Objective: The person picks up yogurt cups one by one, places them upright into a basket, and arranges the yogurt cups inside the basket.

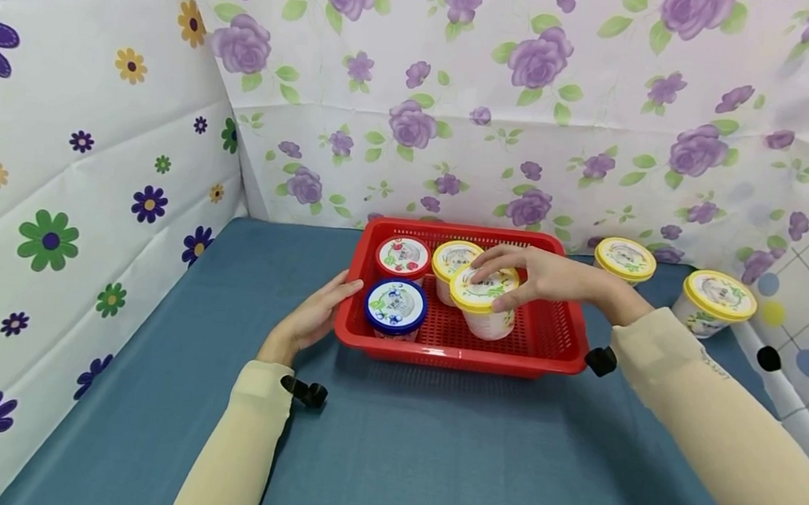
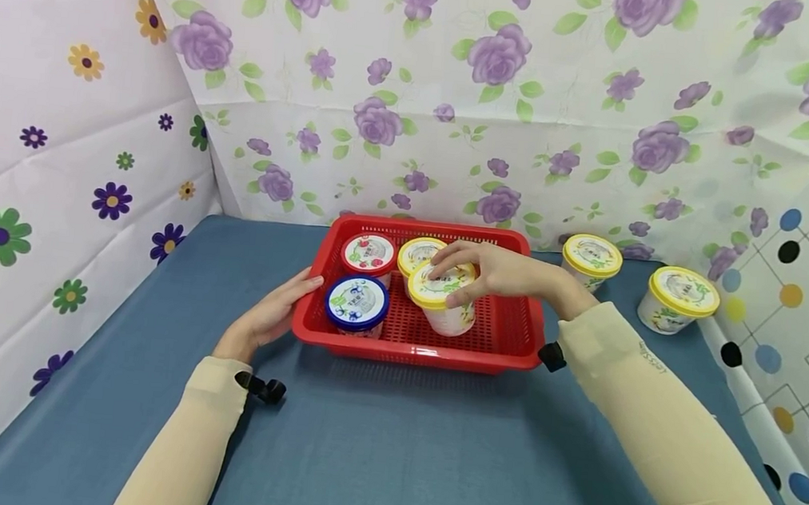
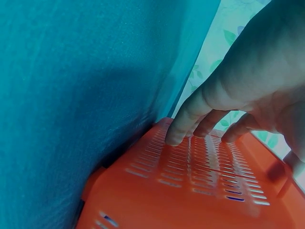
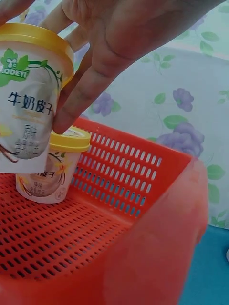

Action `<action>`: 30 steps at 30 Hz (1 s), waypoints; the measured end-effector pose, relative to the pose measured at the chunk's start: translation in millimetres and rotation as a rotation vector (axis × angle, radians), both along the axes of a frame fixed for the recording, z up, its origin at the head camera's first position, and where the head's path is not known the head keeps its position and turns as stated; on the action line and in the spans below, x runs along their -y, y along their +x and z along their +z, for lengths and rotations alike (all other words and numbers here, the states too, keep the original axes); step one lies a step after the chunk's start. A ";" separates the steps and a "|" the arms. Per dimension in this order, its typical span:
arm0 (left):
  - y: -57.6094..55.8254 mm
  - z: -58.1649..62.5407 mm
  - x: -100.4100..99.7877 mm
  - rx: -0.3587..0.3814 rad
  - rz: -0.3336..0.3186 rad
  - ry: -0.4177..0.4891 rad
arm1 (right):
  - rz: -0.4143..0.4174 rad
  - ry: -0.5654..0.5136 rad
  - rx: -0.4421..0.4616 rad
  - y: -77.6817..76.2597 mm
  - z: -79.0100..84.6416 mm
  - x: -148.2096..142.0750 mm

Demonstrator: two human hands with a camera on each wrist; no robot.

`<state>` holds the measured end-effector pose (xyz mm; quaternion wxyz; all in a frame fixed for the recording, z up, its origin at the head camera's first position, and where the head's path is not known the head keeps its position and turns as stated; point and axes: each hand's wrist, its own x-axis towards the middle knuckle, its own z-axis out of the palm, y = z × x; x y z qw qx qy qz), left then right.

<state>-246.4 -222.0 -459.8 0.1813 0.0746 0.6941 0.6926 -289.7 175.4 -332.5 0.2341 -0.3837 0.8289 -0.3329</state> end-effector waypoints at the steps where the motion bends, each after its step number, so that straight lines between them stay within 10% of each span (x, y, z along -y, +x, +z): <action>1: -0.4 0.0 0.2 0.001 0.001 0.000 | 0.000 0.006 -0.003 -0.8 0.8 1.0; 30: -1.5 0.1 -0.2 0.002 0.000 0.007 | 0.130 0.069 0.085 -8.7 -4.1 34.9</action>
